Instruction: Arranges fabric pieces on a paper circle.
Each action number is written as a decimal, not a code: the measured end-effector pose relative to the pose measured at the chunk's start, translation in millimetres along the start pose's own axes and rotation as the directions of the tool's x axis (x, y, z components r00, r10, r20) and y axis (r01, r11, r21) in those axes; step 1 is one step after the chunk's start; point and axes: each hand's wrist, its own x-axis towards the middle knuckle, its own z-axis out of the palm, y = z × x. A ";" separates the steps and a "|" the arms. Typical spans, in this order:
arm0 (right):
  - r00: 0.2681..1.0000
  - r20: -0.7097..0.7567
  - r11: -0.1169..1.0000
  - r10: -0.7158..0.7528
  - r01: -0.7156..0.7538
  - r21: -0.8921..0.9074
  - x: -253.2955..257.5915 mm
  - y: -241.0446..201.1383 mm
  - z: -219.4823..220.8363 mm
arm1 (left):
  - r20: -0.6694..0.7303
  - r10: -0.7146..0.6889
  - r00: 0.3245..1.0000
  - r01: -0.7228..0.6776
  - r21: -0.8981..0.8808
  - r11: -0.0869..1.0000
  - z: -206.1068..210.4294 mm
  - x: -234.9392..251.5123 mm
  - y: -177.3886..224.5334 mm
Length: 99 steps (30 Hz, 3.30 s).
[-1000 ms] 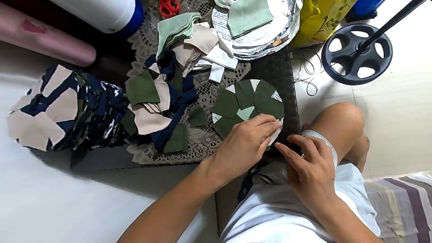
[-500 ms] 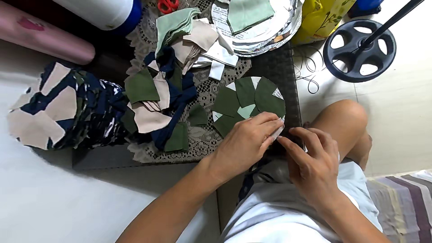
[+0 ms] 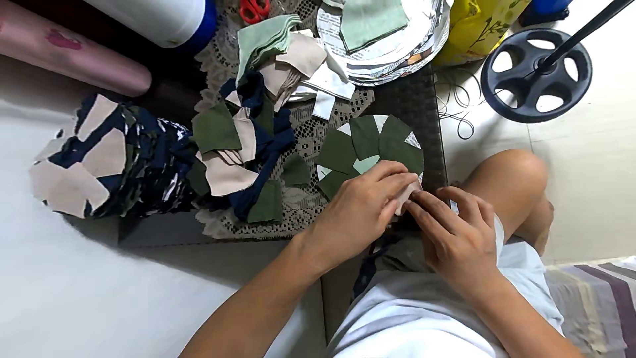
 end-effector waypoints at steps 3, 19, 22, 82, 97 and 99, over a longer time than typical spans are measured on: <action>1.000 0.008 1.000 0.002 -0.002 -0.002 -0.4 -0.8 -0.1 | -0.064 -0.063 0.996 0.066 0.037 0.997 -8.2 -3.5 -1.1; 1.000 0.017 0.999 -0.010 0.011 -0.031 0.1 -0.9 -0.8 | -0.199 0.013 0.980 0.053 0.322 0.945 27.6 -10.3 -9.3; 1.000 0.023 0.999 -0.013 0.014 -0.044 0.6 -0.9 -2.4 | -0.196 -0.035 0.980 0.099 0.328 0.939 35.5 -1.6 -9.3; 0.993 -0.114 0.885 0.023 0.033 0.464 15.6 -3.3 20.6 | -0.171 -0.289 0.942 0.324 0.237 0.916 -137.6 92.9 -121.0; 0.989 0.130 0.873 0.068 -0.122 0.473 125.4 -9.8 19.3 | -0.123 -0.488 0.864 0.463 -0.190 0.866 -142.8 93.4 -132.5; 0.986 0.153 0.879 0.065 -0.129 0.459 133.2 -9.2 23.5 | -0.133 -0.457 0.879 0.446 -0.102 0.889 -141.1 94.3 -130.6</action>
